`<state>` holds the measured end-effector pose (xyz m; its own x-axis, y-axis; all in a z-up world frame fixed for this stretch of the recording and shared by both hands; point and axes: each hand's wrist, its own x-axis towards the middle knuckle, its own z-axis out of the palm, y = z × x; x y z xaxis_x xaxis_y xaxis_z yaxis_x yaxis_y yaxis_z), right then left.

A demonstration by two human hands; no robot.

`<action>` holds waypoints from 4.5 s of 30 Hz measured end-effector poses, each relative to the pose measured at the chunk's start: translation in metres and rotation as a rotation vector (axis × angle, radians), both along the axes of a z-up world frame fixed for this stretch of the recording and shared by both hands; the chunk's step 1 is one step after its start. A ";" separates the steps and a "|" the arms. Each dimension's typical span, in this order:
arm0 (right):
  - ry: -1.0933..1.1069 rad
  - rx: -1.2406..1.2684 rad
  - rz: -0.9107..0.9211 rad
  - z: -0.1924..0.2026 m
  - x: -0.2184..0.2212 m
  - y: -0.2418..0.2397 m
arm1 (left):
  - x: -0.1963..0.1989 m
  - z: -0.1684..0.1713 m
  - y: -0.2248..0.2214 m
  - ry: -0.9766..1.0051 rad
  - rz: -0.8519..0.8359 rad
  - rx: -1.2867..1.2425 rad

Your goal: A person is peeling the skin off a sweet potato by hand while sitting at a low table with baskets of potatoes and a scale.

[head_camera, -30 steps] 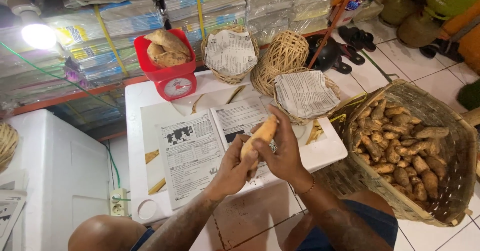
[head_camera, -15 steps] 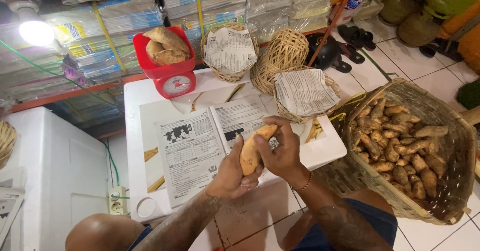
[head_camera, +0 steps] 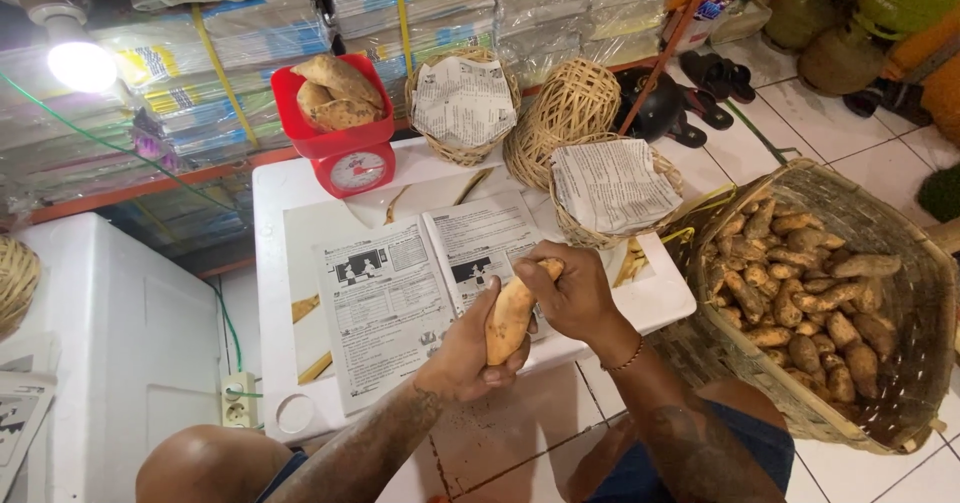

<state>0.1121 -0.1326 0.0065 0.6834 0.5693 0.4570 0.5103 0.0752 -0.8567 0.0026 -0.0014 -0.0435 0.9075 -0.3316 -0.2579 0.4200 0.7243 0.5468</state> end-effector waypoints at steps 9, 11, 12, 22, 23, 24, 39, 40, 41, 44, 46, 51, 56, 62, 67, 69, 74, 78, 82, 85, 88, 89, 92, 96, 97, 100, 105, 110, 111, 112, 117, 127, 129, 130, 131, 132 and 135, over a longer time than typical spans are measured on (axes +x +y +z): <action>-0.070 -0.059 0.334 0.021 -0.017 -0.004 | 0.001 0.026 0.003 -0.123 0.237 0.295; -0.036 -0.046 0.282 0.008 -0.013 -0.005 | 0.007 0.000 0.000 -0.115 0.210 0.175; -0.003 -0.032 0.231 0.002 -0.011 -0.005 | 0.011 -0.013 -0.002 -0.108 0.183 0.057; 0.054 0.112 -0.214 0.001 -0.019 0.002 | 0.006 0.009 0.008 -0.380 0.280 0.356; 0.045 0.079 -0.096 -0.001 -0.017 0.000 | 0.009 -0.007 0.010 -0.279 0.236 0.238; 0.036 0.046 0.021 -0.003 -0.014 -0.002 | 0.011 -0.023 0.011 -0.178 0.191 0.120; 0.112 0.138 0.040 -0.026 -0.022 -0.001 | 0.002 -0.038 0.023 -0.109 -0.547 -0.345; 0.112 0.138 0.041 -0.017 -0.025 -0.002 | 0.002 -0.033 0.024 -0.108 -0.546 -0.344; 0.080 0.084 0.062 -0.008 -0.028 -0.003 | 0.002 -0.027 0.025 -0.085 -0.496 -0.265; 0.016 0.101 0.105 0.003 -0.032 0.004 | 0.006 -0.041 0.023 -0.067 -0.359 -0.152; -0.010 0.171 0.127 -0.004 -0.026 0.008 | 0.006 -0.047 0.018 -0.067 -0.271 -0.121; 0.226 0.205 -0.061 -0.031 -0.012 0.005 | 0.005 -0.018 0.007 -0.034 -0.072 0.089; 0.124 0.190 -0.060 0.000 -0.013 0.000 | 0.002 0.035 0.033 -0.186 0.162 0.702; 0.181 -0.063 -0.002 0.020 -0.017 -0.008 | -0.001 0.033 0.059 -0.366 0.228 1.049; 0.170 0.108 0.106 0.006 -0.017 0.003 | -0.008 0.055 0.062 -0.400 0.089 0.722; 0.134 0.128 0.123 0.012 -0.027 0.010 | -0.008 0.057 0.063 -0.456 0.088 0.757; 0.095 0.083 0.013 0.019 -0.020 -0.004 | 0.000 0.064 0.079 -0.334 0.310 0.577; 0.124 -0.045 -0.053 0.028 -0.013 -0.026 | 0.007 0.112 0.111 -0.067 0.752 0.679; 0.034 -0.150 -0.085 0.022 -0.007 -0.036 | 0.042 0.119 0.187 -0.160 0.978 0.754; -0.030 -0.245 -0.086 0.021 -0.005 -0.043 | 0.085 0.105 0.250 0.096 0.957 1.236; -0.037 -0.275 -0.094 0.021 -0.001 -0.045 | 0.133 0.079 0.311 0.290 0.917 1.496; -0.065 -0.284 -0.101 0.021 0.001 -0.045 | 0.144 0.075 0.319 0.291 0.906 1.574; -0.104 -0.300 -0.103 0.021 0.003 -0.045 | 0.157 0.079 0.327 0.210 0.859 1.693; -0.195 -0.419 -0.098 0.012 0.008 -0.049 | 0.182 0.073 0.329 0.200 0.759 1.981; -0.190 -0.422 -0.097 0.012 0.008 -0.050 | 0.180 0.075 0.323 0.204 0.753 1.981; -0.228 -0.393 -0.097 0.010 0.009 -0.053 | 0.178 0.080 0.313 0.247 0.870 1.836; -0.229 -0.409 -0.059 0.008 0.012 -0.058 | 0.177 0.070 0.321 0.261 0.903 1.872; -0.213 -0.410 -0.061 0.008 0.009 -0.057 | 0.163 0.087 0.306 0.329 0.878 1.804; -0.195 -0.428 -0.067 0.007 0.010 -0.057 | 0.160 0.090 0.304 0.354 0.870 1.799; -0.196 -0.427 -0.066 0.006 0.011 -0.056 | 0.161 0.089 0.307 0.355 0.873 1.800; -0.131 -0.511 -0.084 0.009 0.005 -0.054 | 0.158 0.087 0.307 0.364 0.796 1.849; -0.210 -0.522 -0.059 0.000 0.011 -0.061 | 0.156 0.079 0.310 0.415 0.794 1.839; -0.147 -0.540 -0.090 0.005 0.009 -0.060 | 0.154 0.081 0.310 0.396 0.825 1.819; -0.146 -0.541 -0.092 0.006 0.010 -0.061 | 0.153 0.083 0.308 0.395 0.823 1.818; -0.171 -0.517 -0.073 0.006 0.010 -0.062 | 0.151 0.084 0.306 0.403 0.804 1.827; -0.196 -0.493 -0.053 0.006 0.011 -0.063 | 0.149 0.086 0.305 0.411 0.785 1.835; -0.234 -0.473 -0.054 0.004 0.012 -0.064 | 0.146 0.088 0.304 0.407 0.788 1.839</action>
